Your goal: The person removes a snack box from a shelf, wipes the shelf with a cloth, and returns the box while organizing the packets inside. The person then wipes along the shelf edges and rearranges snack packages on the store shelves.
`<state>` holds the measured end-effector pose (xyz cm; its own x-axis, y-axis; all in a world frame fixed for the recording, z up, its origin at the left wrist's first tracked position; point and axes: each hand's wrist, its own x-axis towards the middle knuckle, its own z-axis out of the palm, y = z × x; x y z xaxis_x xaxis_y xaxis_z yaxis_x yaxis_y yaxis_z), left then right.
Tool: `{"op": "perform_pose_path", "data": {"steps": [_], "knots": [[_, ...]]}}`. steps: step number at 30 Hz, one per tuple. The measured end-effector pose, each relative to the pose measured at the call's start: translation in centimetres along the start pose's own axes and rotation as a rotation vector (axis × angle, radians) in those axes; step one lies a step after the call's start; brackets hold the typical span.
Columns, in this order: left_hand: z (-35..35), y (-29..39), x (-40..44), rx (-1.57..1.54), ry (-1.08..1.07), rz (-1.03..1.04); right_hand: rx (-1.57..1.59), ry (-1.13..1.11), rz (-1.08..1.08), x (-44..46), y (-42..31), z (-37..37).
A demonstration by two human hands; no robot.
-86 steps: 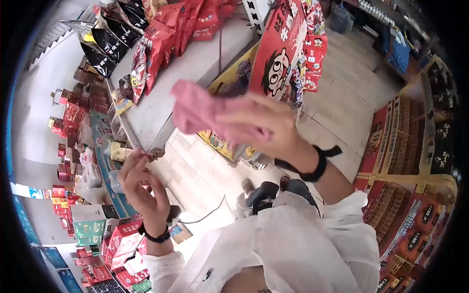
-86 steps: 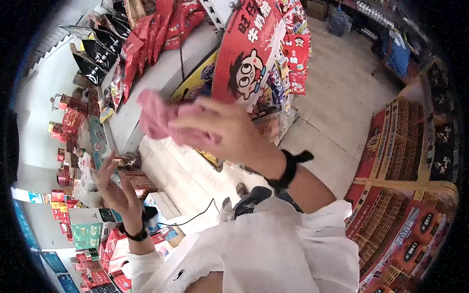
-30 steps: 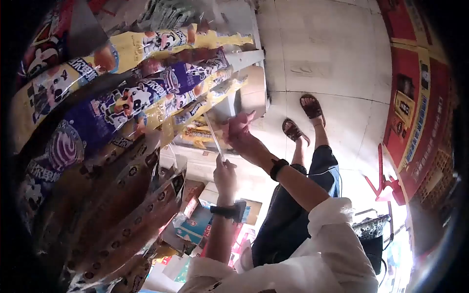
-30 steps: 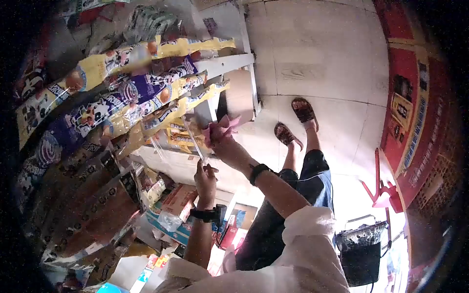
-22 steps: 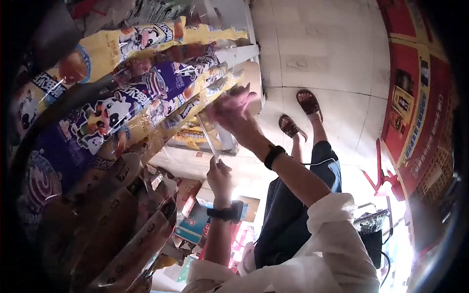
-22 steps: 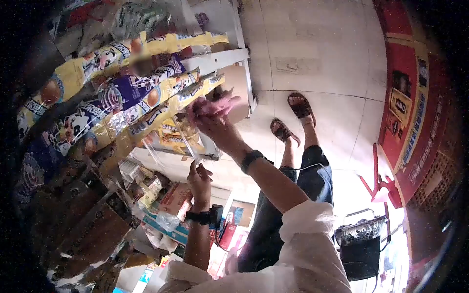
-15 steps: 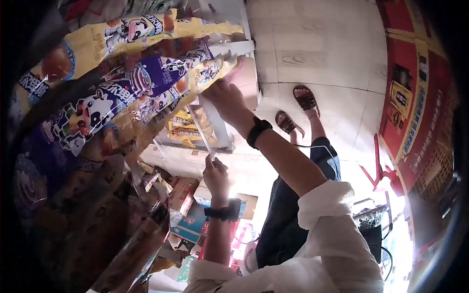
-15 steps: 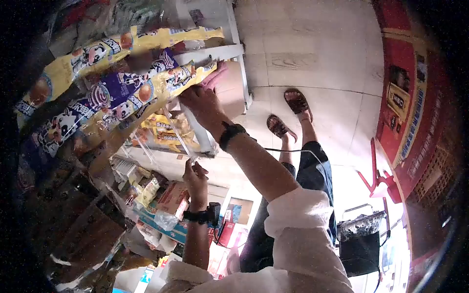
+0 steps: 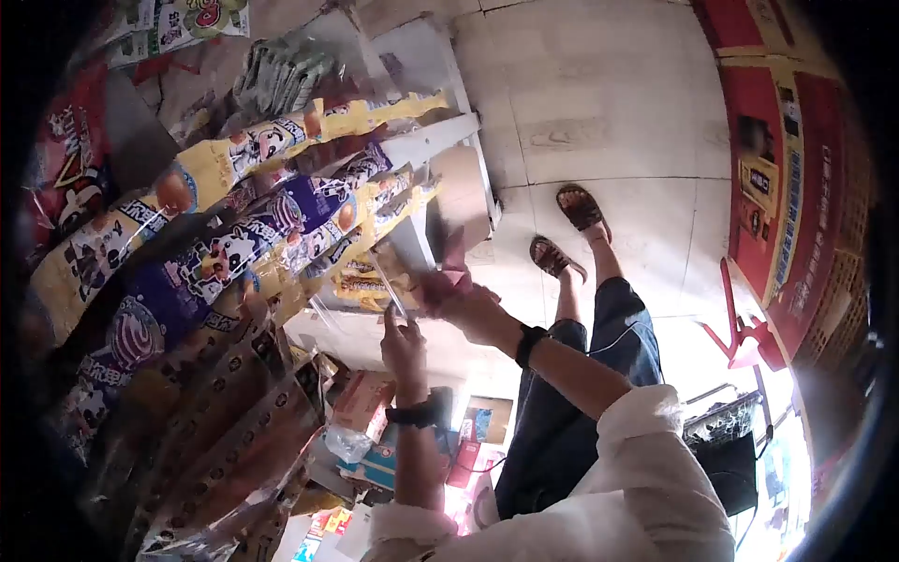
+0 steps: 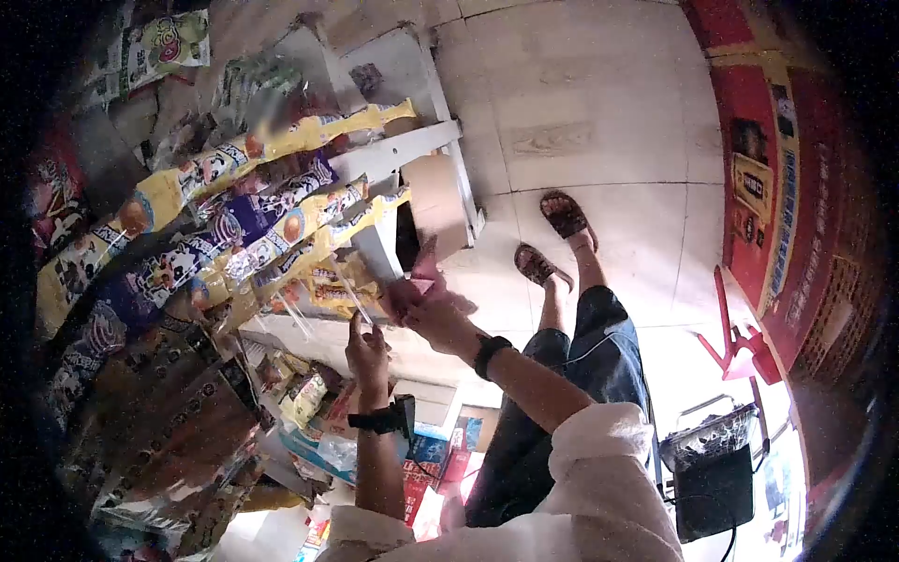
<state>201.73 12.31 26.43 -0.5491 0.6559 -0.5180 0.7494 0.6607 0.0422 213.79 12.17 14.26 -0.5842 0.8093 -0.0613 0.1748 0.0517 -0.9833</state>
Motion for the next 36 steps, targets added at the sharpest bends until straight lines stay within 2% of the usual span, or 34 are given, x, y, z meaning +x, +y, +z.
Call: {"op": "perform_pose_path", "data": {"steps": [2,3,4,6,8,10,12,13,14,16,18,19,20,21,22,24,25,27,28,29,30,31,32,33,34,35,36], "knots": [[-0.4,0.1,0.6,-0.104,0.031,0.142,0.859,0.065,0.198,0.7,0.6,1.5],[-0.2,-0.2,1.1,-0.139,0.019,0.134,-0.125,-0.014,0.058,0.9,-3.6,-4.3],[0.0,0.0,1.3,-0.167,0.02,0.083,-0.229,-0.302,0.208,3.1,-3.9,-4.0],[0.3,-0.3,1.7,-0.204,-0.022,0.08,0.072,0.138,0.031,3.3,-2.5,-2.4],[0.2,-0.7,1.4,-0.182,-0.031,0.076,-0.155,0.052,0.093,3.7,-1.9,-1.7],[0.3,-0.8,1.4,-0.173,-0.037,0.081,-0.171,-0.008,0.057,2.8,0.0,-0.3],[0.5,-1.2,1.0,-0.122,-0.029,0.038,-0.21,0.038,-0.096,1.1,0.5,-0.5],[0.6,-1.4,1.0,-0.092,-0.031,0.063,0.027,-0.026,0.062,0.2,0.0,-1.3],[0.9,-2.3,1.2,-0.099,-0.028,0.072,0.017,-0.021,0.058,-0.5,-1.6,-3.3],[1.5,-3.7,2.1,-0.088,-0.045,0.072,0.605,0.381,0.216,-1.8,-5.3,-8.6],[1.0,-3.1,2.3,-0.077,-0.093,0.018,0.085,0.159,0.269,-4.9,-3.4,-10.2],[1.2,-3.6,2.4,-0.055,-0.066,0.052,0.055,0.166,0.375,-7.4,-0.6,-8.5],[1.5,-4.0,2.4,-0.032,-0.038,0.086,0.023,0.095,0.391,-7.8,-1.9,-11.3],[1.8,-4.2,2.4,-0.09,-0.012,0.089,0.014,0.106,0.495,-8.5,-1.5,-11.9],[1.8,-3.8,2.5,-0.101,-0.006,0.096,-0.118,-0.103,0.626,-10.1,1.0,-11.3],[1.6,-3.5,2.5,-0.135,0.002,0.138,0.294,0.158,0.684,-11.6,1.7,-12.4],[1.6,-3.8,2.7,-0.145,0.005,0.142,0.283,0.16,0.68,-12.0,1.2,-12.9],[2.1,-5.6,3.8,-0.55,-0.207,-0.156,-0.087,0.229,0.556,-13.1,0.1,-14.0],[1.7,-4.4,3.8,-0.751,-0.313,-0.304,-0.1,0.226,0.546,-13.2,-0.5,-14.7],[0.9,-1.7,2.1,-0.405,-0.207,-0.201,-0.079,0.224,0.586,-13.0,-1.0,-15.4],[0.9,-1.9,1.8,-0.413,-0.199,-0.198,-0.052,0.223,0.626,-12.7,-1.6,-16.3],[1.7,-3.3,1.6,-0.156,-0.087,-0.169,-0.041,0.24,0.605,-12.0,-3.1,-17.8],[0.7,-1.3,1.2,0.094,0.029,-0.142,-0.052,0.236,0.591,-11.5,-3.4,-19.1],[-0.6,0.4,-0.4,0.1,0.035,-0.1,-0.024,0.253,0.527,-11.0,-3.8,-20.2],[-1.6,1.8,-0.9,0.106,-0.056,-0.108,0.004,0.269,0.465,-10.0,-5.0,-21.9],[-2.0,3.5,-1.8,0.129,-0.101,-0.055,0.154,0.157,0.603,-9.0,-6.7,-24.6],[-2.3,5.4,-2.9,0.149,-0.147,-0.002,0.142,0.148,0.595,-8.4,-7.3,-26.0]]}}
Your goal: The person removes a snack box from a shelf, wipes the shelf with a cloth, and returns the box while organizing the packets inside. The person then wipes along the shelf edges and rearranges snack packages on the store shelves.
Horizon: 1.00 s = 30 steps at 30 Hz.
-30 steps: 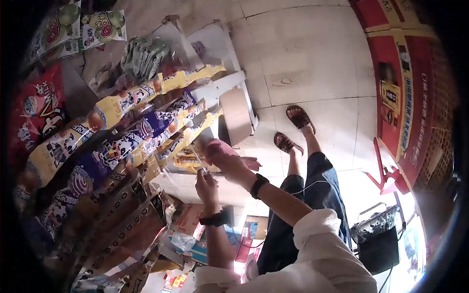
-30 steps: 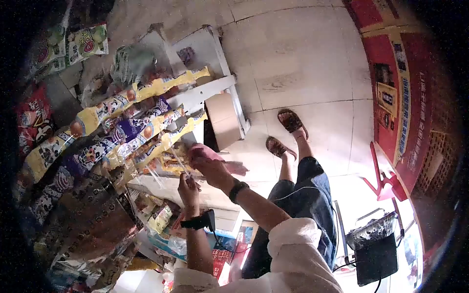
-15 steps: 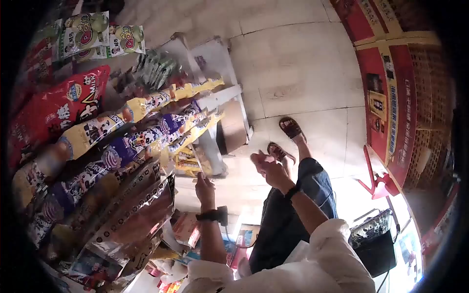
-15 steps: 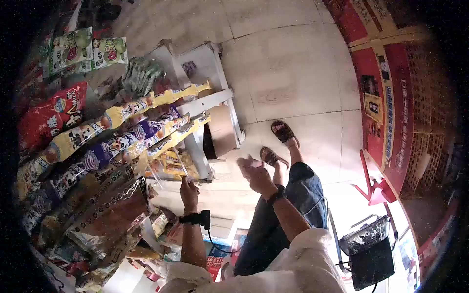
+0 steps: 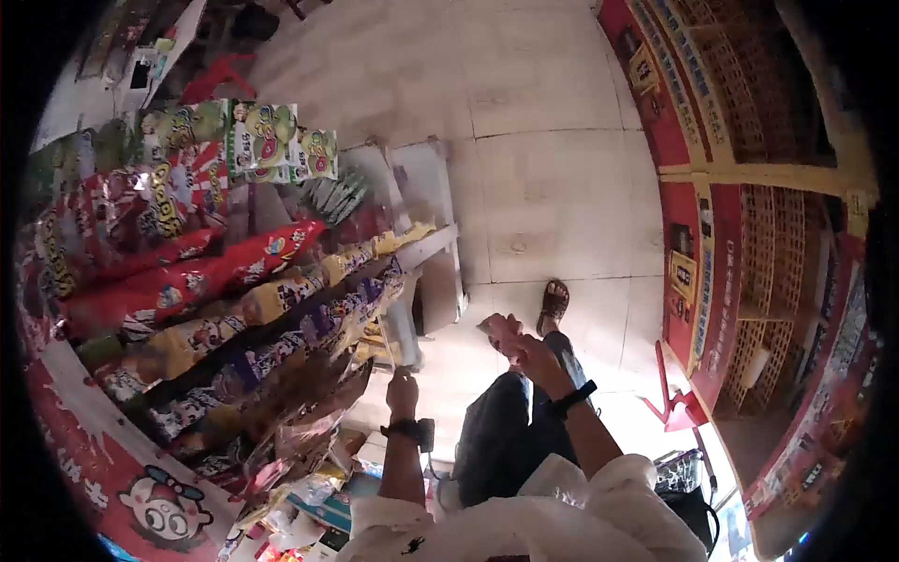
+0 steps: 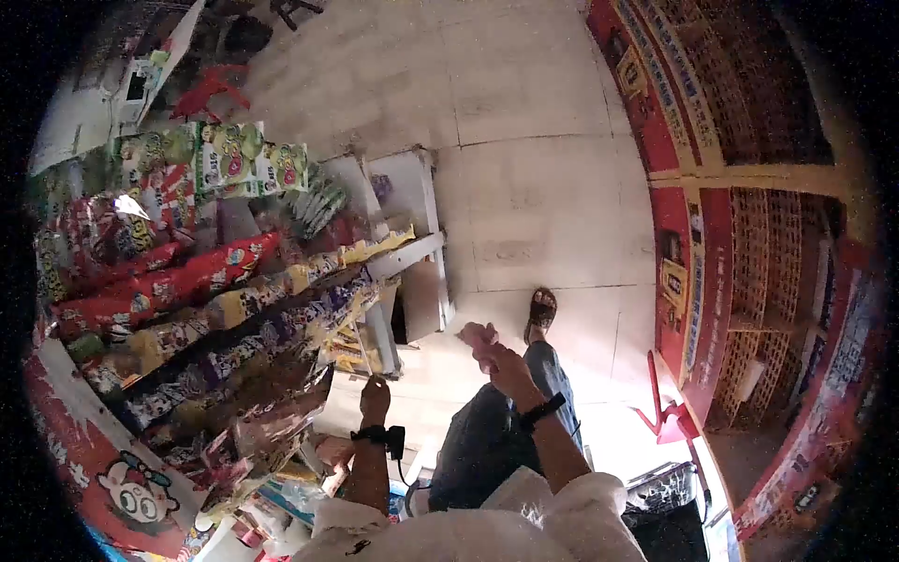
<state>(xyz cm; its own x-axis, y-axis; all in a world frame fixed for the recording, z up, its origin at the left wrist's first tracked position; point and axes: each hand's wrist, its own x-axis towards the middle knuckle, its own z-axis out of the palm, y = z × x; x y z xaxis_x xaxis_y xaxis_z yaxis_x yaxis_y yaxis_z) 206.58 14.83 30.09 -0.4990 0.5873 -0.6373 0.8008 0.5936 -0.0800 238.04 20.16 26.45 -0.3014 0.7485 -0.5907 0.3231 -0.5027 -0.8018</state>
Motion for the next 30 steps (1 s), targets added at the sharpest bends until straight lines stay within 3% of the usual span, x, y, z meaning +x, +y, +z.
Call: {"op": "perform_pose_path", "data": {"steps": [2,3,4,6,7,8,10,11,13,16,18,19,20,22,23,25,26,28,30], "knots": [[2.0,1.8,0.0,-0.001,-0.15,0.027,-0.07,0.11,-0.151,1.2,-2.1,-3.0],[4.5,1.8,0.5,0.025,-0.06,0.317,-0.03,0.082,-0.179,1.9,-3.2,-4.7],[3.7,5.3,0.2,-0.141,-0.222,0.219,0.008,0.055,-0.209,2.6,-4.2,-6.5],[1.4,12.0,0.1,-0.198,-0.262,0.588,0.251,-0.005,-0.214,4.6,-4.7,-9.1],[-4.4,18.4,-2.1,-0.23,-0.306,0.546,0.521,-0.081,-0.163,4.3,-9.3,-11.8],[-10.1,24.4,-4.2,-0.263,-0.354,0.505,0.493,-0.074,-0.191,4.1,-13.1,-14.0],[-7.2,28.1,-1.1,-0.93,-0.324,0.748,0.287,0.07,-0.227,4.3,-18.5,-17.7],[-8.9,31.1,-0.8,-0.954,-0.309,0.768,0.286,0.057,-0.313,5.8,-18.8,-18.9],[-13.4,37.4,0.9,-0.774,-0.323,1.075,0.24,0.075,-0.289,7.0,-20.1,-21.5],[-23.6,44.4,0.3,-0.671,-0.44,1.125,0.067,0.163,-0.342,9.0,-26.8,-25.4],[-23.0,47.6,3.9,-0.805,-0.282,1.248,0.097,0.198,-0.254,11.2,-30.8,-28.3],[-22.6,49.0,5.0,-0.933,-0.144,1.33,0.222,0.181,-0.341,12.3,-31.8,-29.2],[-23.8,50.3,5.7,-0.953,-0.121,1.331,0.199,0.168,-0.352,13.1,-33.2,-30.1],[-26.8,52.3,7.8,-0.54,-0.359,1.136,0.059,0.277,-0.334,15.5,-36.2,-31.8],[-27.2,53.1,8.8,-0.55,-0.34,1.127,-0.124,0.24,-0.279,15.8,-38.8,-33.1],[-28.7,54.9,11.3,-0.832,-0.427,1.191,-0.048,0.185,-0.327,17.8,-40.5,-35.1],[-31.7,55.9,11.4,-0.832,-0.396,1.189,0.031,0.139,-0.359,19.0,-41.2,-36.0],[-38.9,57.3,10.3,-0.444,-0.325,1.023,0.045,0.109,-0.382,22.1,-42.4,-37.7],[-39.4,58.6,13.4,-0.622,-0.364,0.901,0.058,0.099,-0.368,25.7,-44.2,-40.2]]}}
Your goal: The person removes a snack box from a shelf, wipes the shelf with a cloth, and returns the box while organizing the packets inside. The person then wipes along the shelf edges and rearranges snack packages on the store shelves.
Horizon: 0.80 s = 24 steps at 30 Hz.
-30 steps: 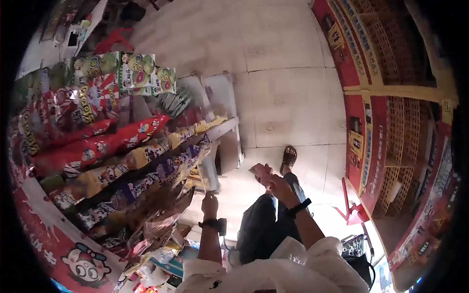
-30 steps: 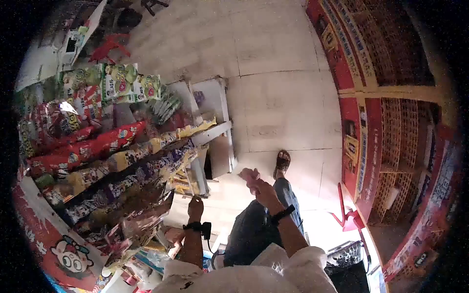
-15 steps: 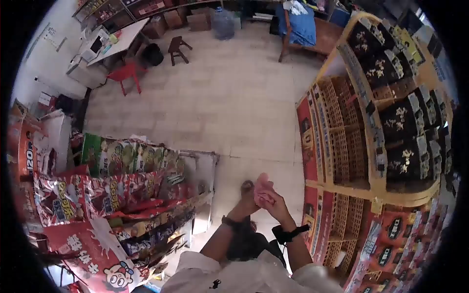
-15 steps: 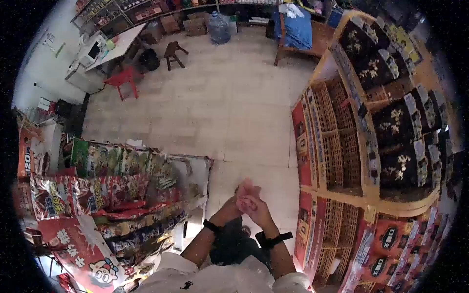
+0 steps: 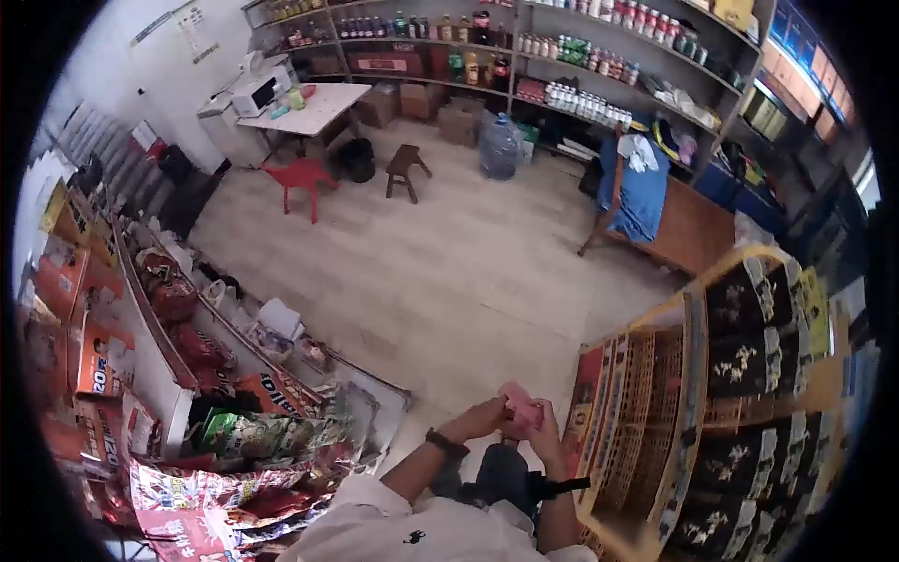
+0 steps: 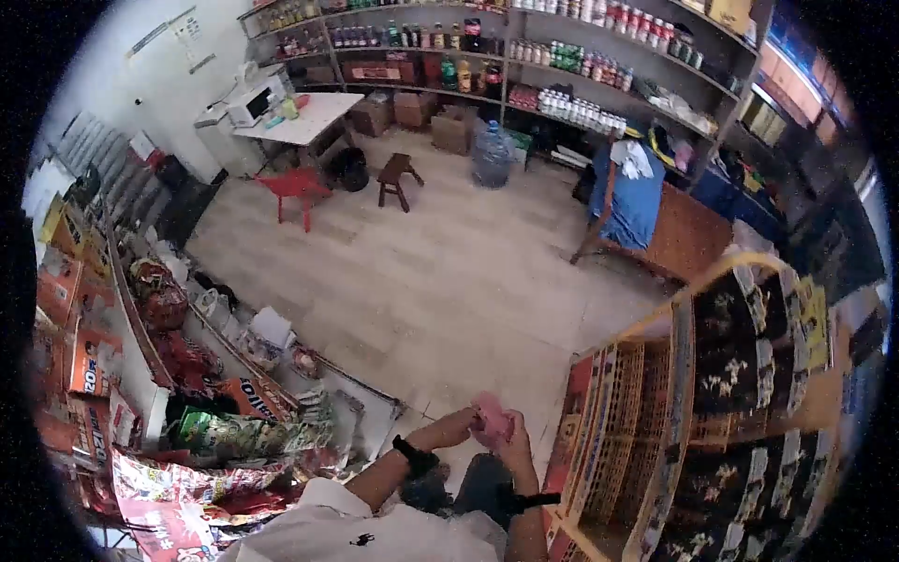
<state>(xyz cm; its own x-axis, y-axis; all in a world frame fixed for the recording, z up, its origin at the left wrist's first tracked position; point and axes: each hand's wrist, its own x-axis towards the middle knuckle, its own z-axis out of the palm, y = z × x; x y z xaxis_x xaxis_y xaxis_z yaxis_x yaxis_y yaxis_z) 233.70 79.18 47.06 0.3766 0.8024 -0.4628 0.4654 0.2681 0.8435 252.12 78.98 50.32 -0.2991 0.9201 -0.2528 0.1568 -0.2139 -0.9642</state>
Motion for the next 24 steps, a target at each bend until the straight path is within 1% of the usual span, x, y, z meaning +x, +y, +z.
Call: {"op": "perform_pose_path", "data": {"steps": [1,2,3,4,5,6,7,8,9,10,12,13,15,16,18,19,20,21,22,24], "knots": [[-1.1,-0.2,0.4,0.099,0.101,0.126,0.218,-0.007,0.125,1.5,-4.8,0.5],[-2.2,-0.3,0.8,0.201,0.206,0.247,0.198,-0.048,0.116,4.3,-6.0,0.4],[-2.9,-0.1,0.8,0.181,0.249,0.236,0.086,-0.154,0.149,6.6,-6.8,0.1],[-4.0,0.5,1.0,0.137,0.295,0.174,-0.034,-0.264,0.172,9.1,-7.4,-0.6],[-5.6,1.1,1.1,0.102,0.34,0.113,-0.129,-0.369,0.055,11.7,-6.7,-0.9],[-7.2,1.6,1.4,0.074,0.377,0.048,-0.138,-0.409,0.033,14.0,-6.4,-1.2],[-8.2,2.0,1.7,0.072,0.415,0.034,-0.151,-0.531,-0.048,15.8,-6.5,-1.2],[-9.1,2.2,1.8,0.029,0.515,0.07,-0.158,-0.649,-0.133,17.7,-7.2,-0.9],[-10.3,2.3,2.0,-0.012,0.609,0.108,-0.242,-0.734,0.07,19.6,-8.1,-0.6],[-11.6,3.3,1.9,-0.006,0.638,0.096,-0.241,-0.762,0.055,21.1,-8.9,0.1],[-13.9,6.5,1.3,-0.148,0.857,0.269,-0.272,-0.884,-0.13,23.5,-10.1,1.9],[-15.3,7.4,0.9,-0.151,0.893,0.26,-0.282,-0.919,-0.141,24.8,-10.3,3.2],[-18.2,8.2,-0.1,0.087,0.902,0.315,-0.11,-1.043,-0.105,27.1,-10.2,6.2],[-18.9,6.6,0.0,0.08,0.943,0.291,-0.119,-1.089,-0.105,27.8,-11.6,7.3],[-20.4,2.1,-0.6,-0.076,0.913,0.04,-0.1,-1.172,-0.131,29.0,-15.7,10.0],[-22.0,2.4,-1.4,-0.192,0.911,0.051,-0.109,-1.236,-0.139,30.4,-15.7,11.7],[-23.4,2.1,-2.0,-0.202,0.966,0.028,-0.224,-1.239,-0.197,32.0,-15.4,13.2],[-24.5,1.9,-2.3,-0.115,0.97,0.02,-0.341,-1.233,-0.255,33.2,-15.2,14.5],[-26.2,1.6,-2.5,-0.023,0.972,0.016,-0.356,-1.28,-0.27,34.2,-15.9,16.1],[-29.0,0.8,-2.9,-0.02,1.017,-0.017,-0.412,-1.07,-0.433,35.3,-17.6,18.8]]}}
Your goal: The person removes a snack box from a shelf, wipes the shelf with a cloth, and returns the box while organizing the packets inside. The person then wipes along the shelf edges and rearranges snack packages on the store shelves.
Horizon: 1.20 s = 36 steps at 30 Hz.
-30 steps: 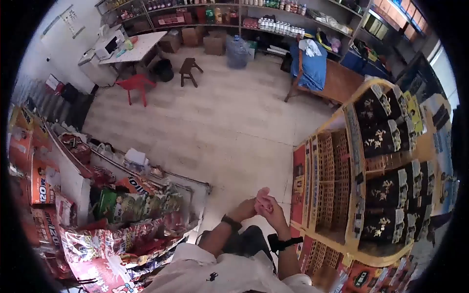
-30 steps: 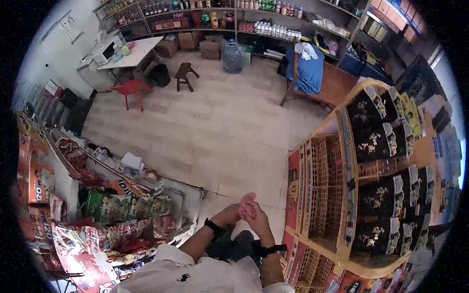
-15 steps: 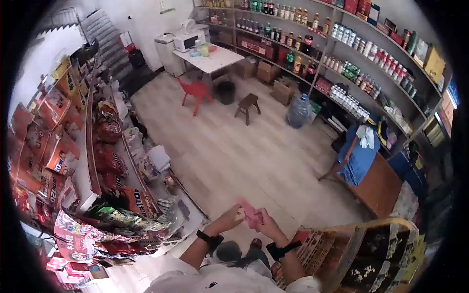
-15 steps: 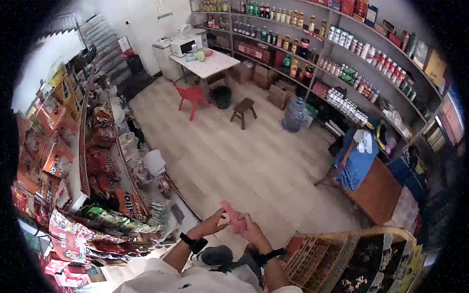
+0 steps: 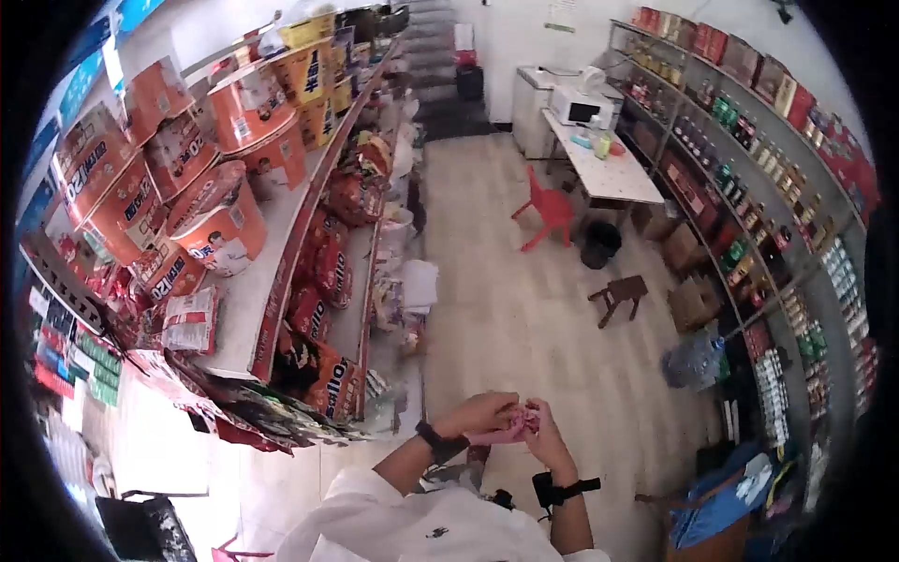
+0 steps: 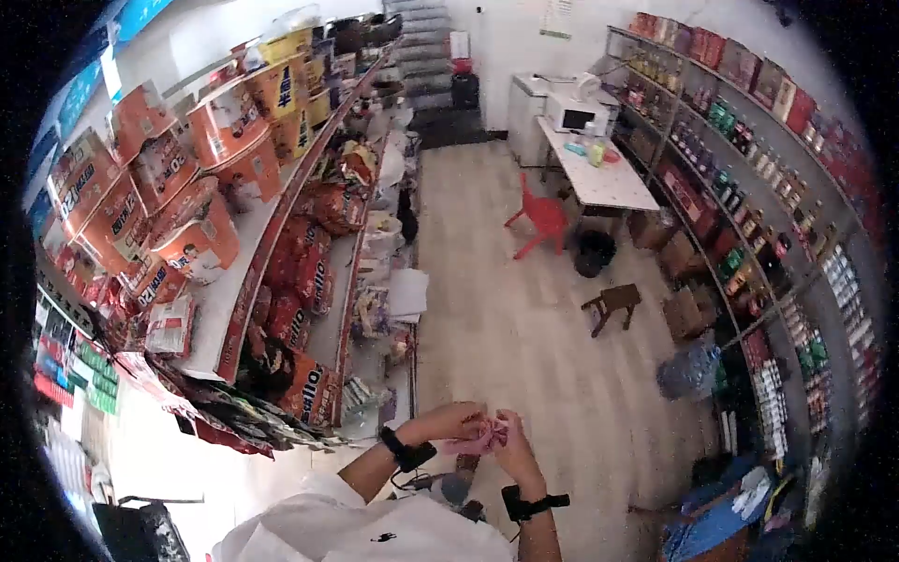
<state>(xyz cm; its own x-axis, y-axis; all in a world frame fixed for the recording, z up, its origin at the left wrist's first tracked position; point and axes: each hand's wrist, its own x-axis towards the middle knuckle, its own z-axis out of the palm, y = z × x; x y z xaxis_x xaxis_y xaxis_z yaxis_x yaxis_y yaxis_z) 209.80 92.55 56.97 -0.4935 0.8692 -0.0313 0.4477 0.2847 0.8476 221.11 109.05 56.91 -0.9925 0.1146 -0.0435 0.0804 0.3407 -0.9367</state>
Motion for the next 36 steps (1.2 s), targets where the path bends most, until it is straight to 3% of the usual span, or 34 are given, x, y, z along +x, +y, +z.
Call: {"op": "perform_pose_path", "data": {"steps": [3,6,10,12,13,15,18,20,22,23,26,27,28,29,30,33,34,36], "knots": [[-4.4,1.8,2.4,-0.042,0.207,-0.065,0.108,0.038,-0.009,5.7,-2.3,-0.4],[-8.7,3.7,3.3,-0.07,0.297,-0.147,0.068,-0.216,-0.206,10.8,-5.9,-0.5],[-12.2,4.4,2.4,0.012,0.519,-0.184,-0.069,-0.436,-0.282,16.6,-7.2,1.9],[-13.8,4.3,1.3,-0.037,0.66,-0.139,0.082,-0.276,-0.178,19.6,-8.2,3.7],[-14.7,4.5,0.5,-0.04,0.708,-0.175,0.08,-0.335,-0.187,21.1,-9.4,4.5],[-16.6,5.3,-1.4,0.012,0.906,-0.21,0.364,-0.343,-0.299,23.8,-12.0,5.9],[-18.5,6.1,-3.3,-0.063,1.047,-0.334,0.607,-0.647,-0.198,30.4,-11.3,6.8],[-19.6,8.3,-4.4,-0.007,1.106,-0.407,0.49,-0.759,-0.157,33.0,-14.5,7.5],[-19.9,9.6,-5.1,0.065,1.167,-0.481,0.063,-0.753,-0.378,35.8,-17.1,8.5],[-19.7,10.1,-5.3,0.139,1.182,-0.482,-0.015,-0.786,-0.765,37.8,-17.0,9.0],[-20.2,14.2,-6.6,0.427,1.206,-0.609,0.124,-1.031,-0.907,41.0,-20.0,10.7],[-20.3,16.3,-6.9,0.603,1.169,-0.7,0.071,-0.889,-1.191,41.4,-21.7,11.4],[-20.4,18.3,-7.3,0.644,1.235,-0.688,0.096,-0.911,-1.21,41.7,-22.5,11.9],[-20.3,20.4,-7.9,0.68,1.296,-0.673,0.234,-0.962,-0.949,41.8,-22.7,12.1],[-20.4,22.9,-8.9,0.732,1.319,-0.787,0.353,-1.0,-0.675,41.7,-23.0,12.1],[-22.1,27.3,-11.5,1.0,1.459,-1.28,0.559,-1.171,-0.864,42.0,-26.3,13.8],[-23.1,27.1,-13.3,1.035,1.459,-1.278,0.685,-1.253,-0.978,42.3,-27.0,14.4],[-24.6,26.3,-16.5,1.061,1.356,-1.298,0.809,-1.246,-0.906,41.9,-27.8,15.7]]}}
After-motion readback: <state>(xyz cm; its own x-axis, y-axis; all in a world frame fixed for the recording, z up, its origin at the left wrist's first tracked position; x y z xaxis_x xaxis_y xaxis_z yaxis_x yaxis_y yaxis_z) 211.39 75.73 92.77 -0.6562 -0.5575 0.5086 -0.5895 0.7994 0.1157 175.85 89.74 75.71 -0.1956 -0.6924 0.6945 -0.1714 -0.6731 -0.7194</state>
